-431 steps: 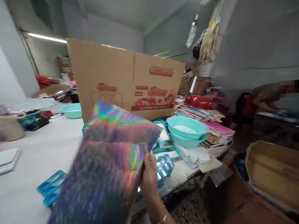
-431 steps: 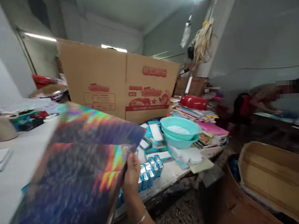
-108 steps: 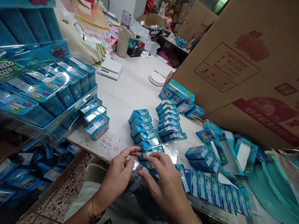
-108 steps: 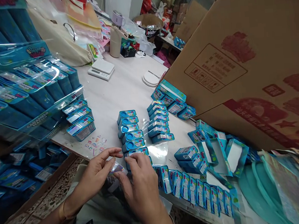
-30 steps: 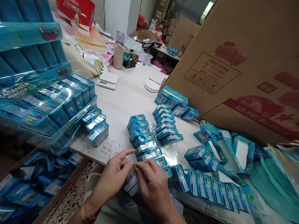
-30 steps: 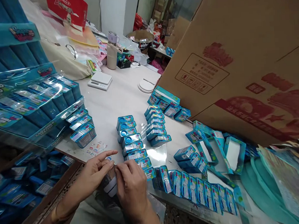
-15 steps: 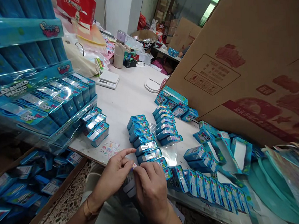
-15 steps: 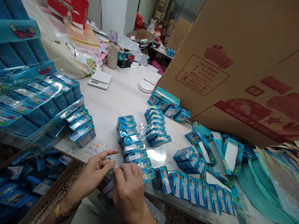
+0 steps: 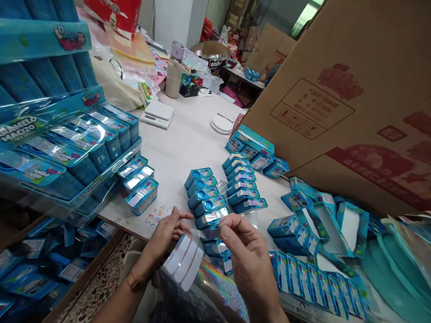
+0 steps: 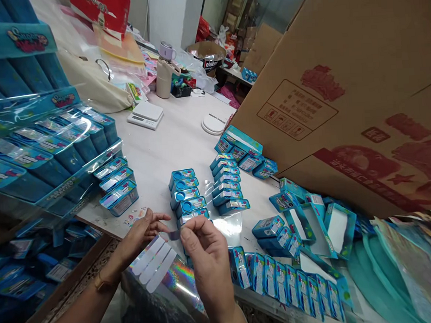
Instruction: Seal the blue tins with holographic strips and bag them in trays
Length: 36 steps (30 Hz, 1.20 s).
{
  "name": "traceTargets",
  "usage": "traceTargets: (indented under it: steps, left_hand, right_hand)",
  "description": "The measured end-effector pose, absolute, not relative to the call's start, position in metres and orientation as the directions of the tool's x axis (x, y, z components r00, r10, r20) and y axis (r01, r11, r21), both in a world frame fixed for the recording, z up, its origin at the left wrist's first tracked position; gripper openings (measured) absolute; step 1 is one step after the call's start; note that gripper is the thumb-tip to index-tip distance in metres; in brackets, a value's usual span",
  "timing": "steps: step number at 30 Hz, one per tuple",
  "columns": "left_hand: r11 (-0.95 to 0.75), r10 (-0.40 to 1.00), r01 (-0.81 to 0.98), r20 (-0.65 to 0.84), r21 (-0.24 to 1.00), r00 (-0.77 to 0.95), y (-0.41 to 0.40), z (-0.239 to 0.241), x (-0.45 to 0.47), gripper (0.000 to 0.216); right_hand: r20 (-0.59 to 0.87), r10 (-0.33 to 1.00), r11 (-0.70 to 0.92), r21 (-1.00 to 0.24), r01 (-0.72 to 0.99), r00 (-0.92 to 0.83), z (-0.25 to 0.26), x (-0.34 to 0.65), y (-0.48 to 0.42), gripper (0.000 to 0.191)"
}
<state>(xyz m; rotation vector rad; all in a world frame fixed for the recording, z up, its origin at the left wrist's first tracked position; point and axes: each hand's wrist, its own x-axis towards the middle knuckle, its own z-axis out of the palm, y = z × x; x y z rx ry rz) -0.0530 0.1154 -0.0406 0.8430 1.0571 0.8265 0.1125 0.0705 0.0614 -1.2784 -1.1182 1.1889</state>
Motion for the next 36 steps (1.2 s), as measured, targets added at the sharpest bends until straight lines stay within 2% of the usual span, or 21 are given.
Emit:
traceTargets:
  steps: [4,7,9,13,16,19,22,25,29,36]
  left_hand:
    - [0.304,0.9,-0.237,-0.196,0.923,0.389,0.114,-0.037,-0.059,0.09]
    - [0.233,0.888,-0.248,-0.102,0.94,0.448,0.115,-0.027,-0.056,0.092]
    - [0.236,0.882,-0.229,-0.109,0.944,0.459,0.118,-0.021,-0.051,0.081]
    - [0.271,0.907,-0.165,-0.194,0.948,0.375,0.125,-0.013,-0.042,0.044]
    - [0.243,0.926,-0.108,-0.197,0.964,0.32,0.13,-0.012,-0.04,0.043]
    - [0.22,0.926,-0.062,-0.188,0.974,0.328,0.14,-0.016,-0.04,0.042]
    - [0.215,0.922,0.007,-0.205,0.977,0.329,0.151,-0.025,-0.04,0.043]
    - [0.21,0.92,0.069,-0.221,0.975,0.324,0.157,-0.035,-0.039,0.044]
    - [0.222,0.905,0.102,-0.244,0.97,0.348,0.159,-0.044,-0.037,0.044]
    - [0.275,0.877,0.068,-0.279,0.959,0.391,0.159,-0.055,-0.031,0.046]
  right_hand:
    - [-0.073,0.996,-0.074,-0.997,0.01,0.058,0.061,0.122,0.092,0.02]
    - [-0.118,0.993,-0.118,-0.993,0.017,0.008,0.06,0.125,0.106,0.022]
    - [-0.135,0.991,-0.135,-0.991,0.003,0.001,0.059,0.125,0.114,0.021]
    - [-0.135,0.99,-0.136,-0.991,0.0,0.042,0.052,0.125,0.124,0.022]
    - [-0.113,0.988,-0.12,-0.99,0.069,0.108,0.044,0.123,0.132,0.025]
    - [-0.009,0.977,-0.066,-0.962,0.263,0.214,0.034,0.122,0.14,0.024]
    - [0.145,0.96,0.008,-0.872,0.49,0.241,0.023,0.123,0.147,0.022]
    - [0.193,0.962,0.032,-0.784,0.62,0.195,0.014,0.127,0.15,0.022]
    - [0.188,0.966,0.006,-0.705,0.709,0.179,0.005,0.134,0.152,0.024]
    - [0.167,0.97,-0.022,-0.66,0.751,0.176,-0.001,0.139,0.153,0.022]
